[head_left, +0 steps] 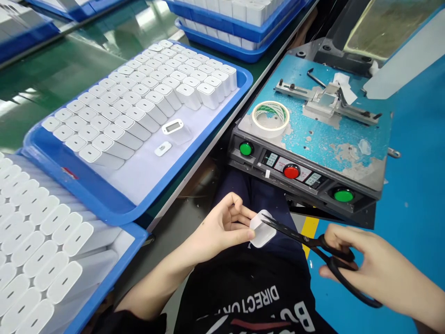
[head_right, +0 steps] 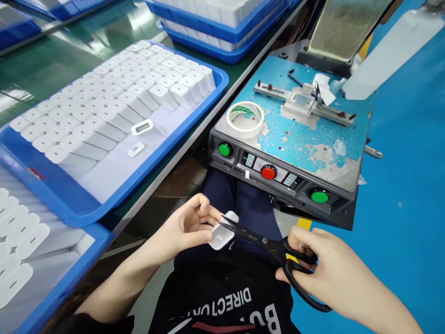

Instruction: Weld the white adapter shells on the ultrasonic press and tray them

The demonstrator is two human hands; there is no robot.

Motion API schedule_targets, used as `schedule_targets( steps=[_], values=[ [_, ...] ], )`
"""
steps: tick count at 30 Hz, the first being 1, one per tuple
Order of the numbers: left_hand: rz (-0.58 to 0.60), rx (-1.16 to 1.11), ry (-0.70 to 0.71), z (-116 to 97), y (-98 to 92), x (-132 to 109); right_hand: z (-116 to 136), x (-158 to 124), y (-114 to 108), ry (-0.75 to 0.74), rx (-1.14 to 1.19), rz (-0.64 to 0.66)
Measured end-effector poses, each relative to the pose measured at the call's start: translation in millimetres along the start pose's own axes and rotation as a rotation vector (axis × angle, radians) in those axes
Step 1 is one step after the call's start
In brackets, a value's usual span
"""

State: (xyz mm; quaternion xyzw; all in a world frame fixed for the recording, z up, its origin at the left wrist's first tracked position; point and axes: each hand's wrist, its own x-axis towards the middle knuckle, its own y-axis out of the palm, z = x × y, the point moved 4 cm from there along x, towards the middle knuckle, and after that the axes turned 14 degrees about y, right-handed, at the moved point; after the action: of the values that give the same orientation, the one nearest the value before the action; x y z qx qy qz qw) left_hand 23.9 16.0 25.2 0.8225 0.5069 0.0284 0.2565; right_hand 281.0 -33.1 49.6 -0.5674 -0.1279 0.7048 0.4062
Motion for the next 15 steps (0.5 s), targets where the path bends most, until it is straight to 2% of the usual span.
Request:
schedule_targets(
  steps=[3,9,15],
  values=[
    [-0.006,-0.008,-0.014,2,-1.3,1,-1,0,1,-0.017,-0.032,-0.034],
    [-0.007,-0.002,-0.045,7,-4.9,3,-5,1,-1,-0.051,-0.132,-0.203],
    [0.015,0.013,-0.072,9,-5.2,3,-14,5,0,-0.062,-0.199,-0.208]
  ],
)
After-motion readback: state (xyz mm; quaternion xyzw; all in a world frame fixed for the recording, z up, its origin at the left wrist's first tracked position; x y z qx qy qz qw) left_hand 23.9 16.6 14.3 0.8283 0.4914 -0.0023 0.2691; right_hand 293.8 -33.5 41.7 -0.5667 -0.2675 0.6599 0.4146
